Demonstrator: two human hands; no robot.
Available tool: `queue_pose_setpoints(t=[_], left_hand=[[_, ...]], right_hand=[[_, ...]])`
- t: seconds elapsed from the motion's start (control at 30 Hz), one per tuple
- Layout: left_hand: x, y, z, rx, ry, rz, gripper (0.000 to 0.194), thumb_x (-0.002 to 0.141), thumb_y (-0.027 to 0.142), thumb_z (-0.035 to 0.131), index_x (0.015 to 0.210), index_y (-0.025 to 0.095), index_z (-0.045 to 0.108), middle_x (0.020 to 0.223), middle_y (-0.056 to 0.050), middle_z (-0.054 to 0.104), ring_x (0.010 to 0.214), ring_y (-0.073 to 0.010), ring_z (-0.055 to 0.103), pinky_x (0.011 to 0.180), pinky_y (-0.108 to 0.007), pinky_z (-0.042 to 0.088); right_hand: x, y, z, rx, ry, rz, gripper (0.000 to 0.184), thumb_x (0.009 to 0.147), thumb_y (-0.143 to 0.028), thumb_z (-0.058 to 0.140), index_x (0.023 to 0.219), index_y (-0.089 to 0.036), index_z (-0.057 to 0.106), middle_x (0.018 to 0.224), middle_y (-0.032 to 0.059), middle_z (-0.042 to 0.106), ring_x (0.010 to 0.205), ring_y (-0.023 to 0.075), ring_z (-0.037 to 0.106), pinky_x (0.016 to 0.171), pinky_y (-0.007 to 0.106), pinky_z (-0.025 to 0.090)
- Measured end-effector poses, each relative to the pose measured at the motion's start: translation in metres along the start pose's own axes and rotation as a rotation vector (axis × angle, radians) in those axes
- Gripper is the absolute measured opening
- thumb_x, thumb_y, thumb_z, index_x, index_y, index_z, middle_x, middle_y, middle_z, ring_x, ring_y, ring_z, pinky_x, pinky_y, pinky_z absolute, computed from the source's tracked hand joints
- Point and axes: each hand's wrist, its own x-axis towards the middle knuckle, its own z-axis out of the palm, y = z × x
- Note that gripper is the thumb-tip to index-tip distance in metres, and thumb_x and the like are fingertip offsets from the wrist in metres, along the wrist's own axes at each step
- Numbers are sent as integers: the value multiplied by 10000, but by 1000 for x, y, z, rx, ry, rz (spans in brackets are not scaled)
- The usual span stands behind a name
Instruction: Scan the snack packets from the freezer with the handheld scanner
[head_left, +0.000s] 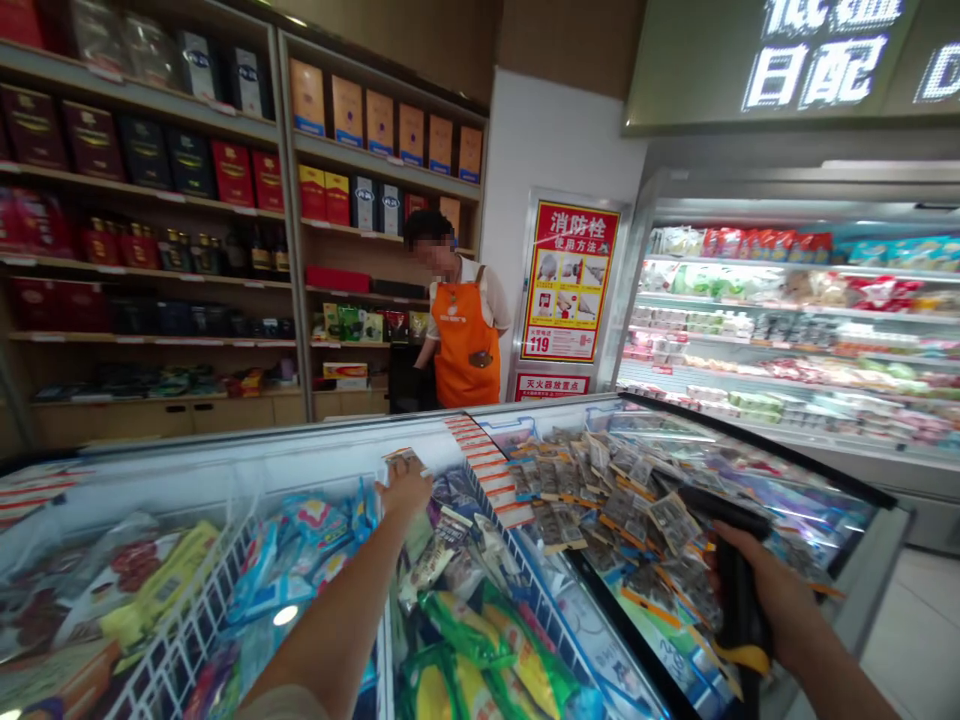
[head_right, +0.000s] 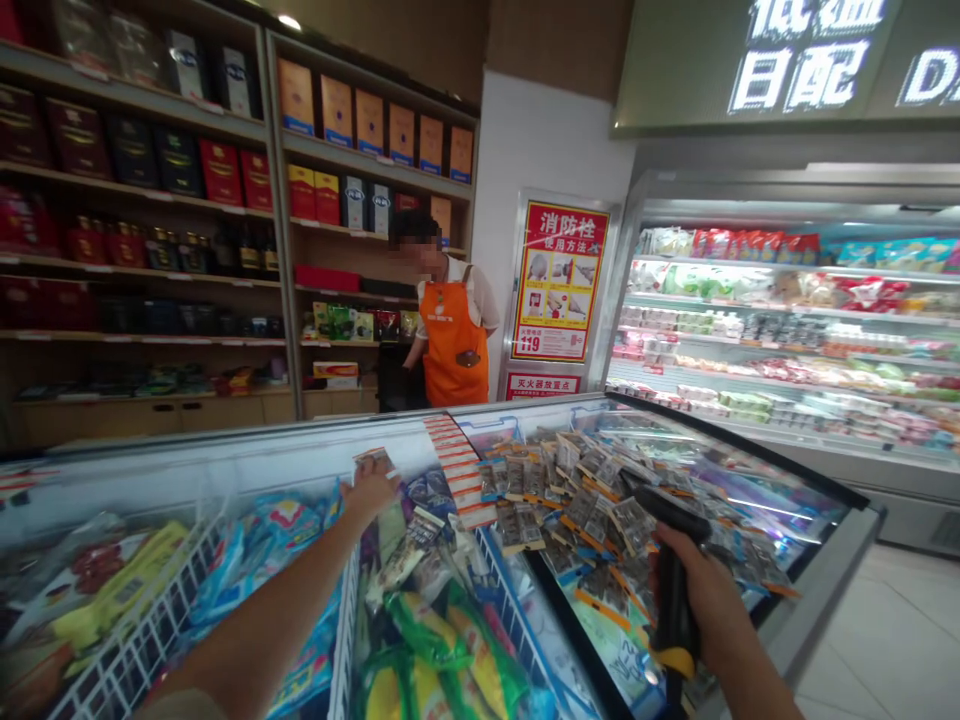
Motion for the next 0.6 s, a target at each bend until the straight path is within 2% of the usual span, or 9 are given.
queue_pose_setpoints(t=[0.1, 0.2, 0.27, 0.33, 0.43, 0.5, 0.6], left_hand=[[-14, 7, 2, -24, -83, 168, 400, 812, 368, 317, 1126, 199, 500, 1360, -125, 330, 1246, -284, 269, 936, -582, 198], [-33, 32, 1, -61, -123, 331, 356, 814, 368, 314, 940, 197, 600, 1162, -111, 537, 1106, -264, 441, 930, -577, 202], [-41, 46, -1, -51, -100, 378, 320, 799, 341, 352, 864, 187, 624, 1028, -103, 605, 1018, -252, 502, 932, -555, 211], [-44, 53, -4, -50, -30, 356, 278, 776, 293, 391, 887, 184, 621, 1007, -102, 611, 1008, -249, 509, 914, -508, 268], [-39, 54, -5, -54, 8, 196, 341, 717, 331, 490, 996, 158, 583, 1061, -135, 588, 1041, -280, 492, 832, -439, 368], [-34, 54, -4, -63, -88, 117, 430, 648, 389, 571, 999, 141, 587, 1052, -151, 596, 1015, -301, 514, 783, -412, 402], [-29, 57, -1, -132, -289, 151, 346, 625, 342, 595, 918, 163, 631, 973, -115, 644, 906, -269, 583, 706, -342, 439]], right_hand=[[-3, -2, 12, 23, -12, 54, 212, 615, -302, 675, 718, -171, 545, 430, -24, 567, 339, 113, 501, 317, 204, 409], [-5, -1, 23, 6, -60, 42, 243, 603, -330, 683, 725, -170, 547, 433, -24, 564, 339, 119, 500, 315, 216, 409], [-6, 1, 27, -8, -85, 29, 252, 599, -342, 683, 722, -169, 547, 440, -22, 565, 340, 121, 499, 311, 220, 404], [-8, 2, 29, -20, -92, 13, 251, 601, -340, 682, 721, -165, 548, 444, -21, 567, 342, 118, 499, 312, 217, 399], [-13, 1, 31, -33, -89, -5, 251, 609, -342, 676, 727, -160, 550, 441, -22, 567, 339, 116, 497, 313, 213, 395], [-16, 1, 33, -39, -82, -8, 249, 616, -351, 670, 718, -160, 548, 433, -25, 563, 335, 115, 494, 310, 212, 390], [-19, 3, 36, -41, -96, 1, 243, 621, -362, 663, 675, -162, 536, 425, -26, 555, 332, 113, 490, 310, 212, 387]])
